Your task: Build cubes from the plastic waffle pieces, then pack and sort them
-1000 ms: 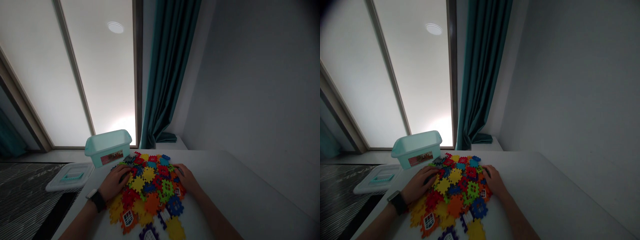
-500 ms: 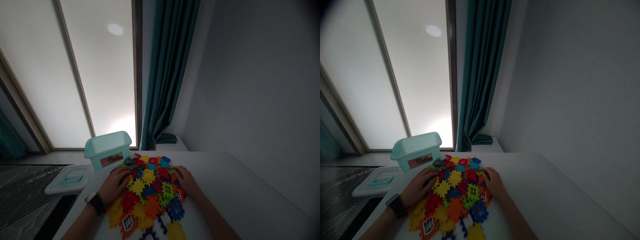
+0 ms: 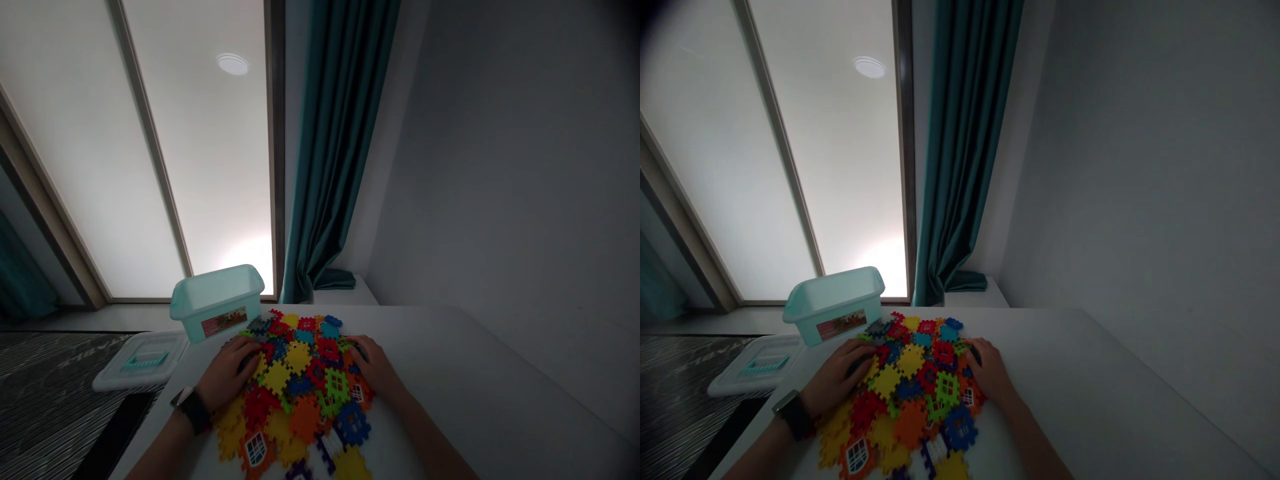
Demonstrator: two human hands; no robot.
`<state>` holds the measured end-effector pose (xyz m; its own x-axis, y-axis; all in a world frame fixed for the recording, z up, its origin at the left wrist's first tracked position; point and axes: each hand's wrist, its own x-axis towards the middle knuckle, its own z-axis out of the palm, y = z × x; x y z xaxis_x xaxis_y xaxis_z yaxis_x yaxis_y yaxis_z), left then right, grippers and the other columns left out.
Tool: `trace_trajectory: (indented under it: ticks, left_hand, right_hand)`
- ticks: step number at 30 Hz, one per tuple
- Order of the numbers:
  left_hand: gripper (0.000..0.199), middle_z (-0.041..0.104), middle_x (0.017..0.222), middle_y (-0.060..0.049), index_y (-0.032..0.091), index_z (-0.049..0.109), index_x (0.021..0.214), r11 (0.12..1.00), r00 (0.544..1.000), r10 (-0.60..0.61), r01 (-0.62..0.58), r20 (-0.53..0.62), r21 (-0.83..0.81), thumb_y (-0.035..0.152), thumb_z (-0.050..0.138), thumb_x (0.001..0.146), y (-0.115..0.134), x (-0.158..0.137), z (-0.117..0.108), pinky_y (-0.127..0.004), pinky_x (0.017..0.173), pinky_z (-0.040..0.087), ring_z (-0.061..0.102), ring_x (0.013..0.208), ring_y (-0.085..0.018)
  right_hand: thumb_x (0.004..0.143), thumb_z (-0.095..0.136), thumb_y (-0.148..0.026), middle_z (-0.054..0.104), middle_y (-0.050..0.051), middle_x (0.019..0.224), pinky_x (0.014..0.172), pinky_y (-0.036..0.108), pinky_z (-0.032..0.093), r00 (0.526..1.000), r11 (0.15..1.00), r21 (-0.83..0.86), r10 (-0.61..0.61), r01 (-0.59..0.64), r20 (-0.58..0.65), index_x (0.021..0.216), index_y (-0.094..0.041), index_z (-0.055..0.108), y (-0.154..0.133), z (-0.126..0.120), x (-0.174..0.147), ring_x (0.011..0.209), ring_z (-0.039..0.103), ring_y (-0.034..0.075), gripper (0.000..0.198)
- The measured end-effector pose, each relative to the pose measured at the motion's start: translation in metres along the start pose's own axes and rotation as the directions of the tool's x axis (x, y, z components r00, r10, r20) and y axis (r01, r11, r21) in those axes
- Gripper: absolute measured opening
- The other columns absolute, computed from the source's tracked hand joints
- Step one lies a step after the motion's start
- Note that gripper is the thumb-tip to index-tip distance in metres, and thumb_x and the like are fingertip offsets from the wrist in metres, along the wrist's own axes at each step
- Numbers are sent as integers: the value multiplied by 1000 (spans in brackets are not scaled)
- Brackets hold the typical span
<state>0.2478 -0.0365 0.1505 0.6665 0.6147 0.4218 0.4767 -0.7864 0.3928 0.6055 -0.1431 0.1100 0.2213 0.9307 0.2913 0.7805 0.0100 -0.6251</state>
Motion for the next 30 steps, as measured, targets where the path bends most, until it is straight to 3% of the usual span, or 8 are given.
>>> trace_trajectory:
  ticks: [30]
  left_hand:
    - [25,69,113,-9,24,68,110,1000,1000,-14,14,9,-27,34,48,98,1,-2,5,-41,92,55,65,103,-25]
  right_hand:
    - [93,43,-40,69,10,120,104,43,41,1000,999,-36,-15,15,22,117,-22,67,5,3,1,116,59,28,38]
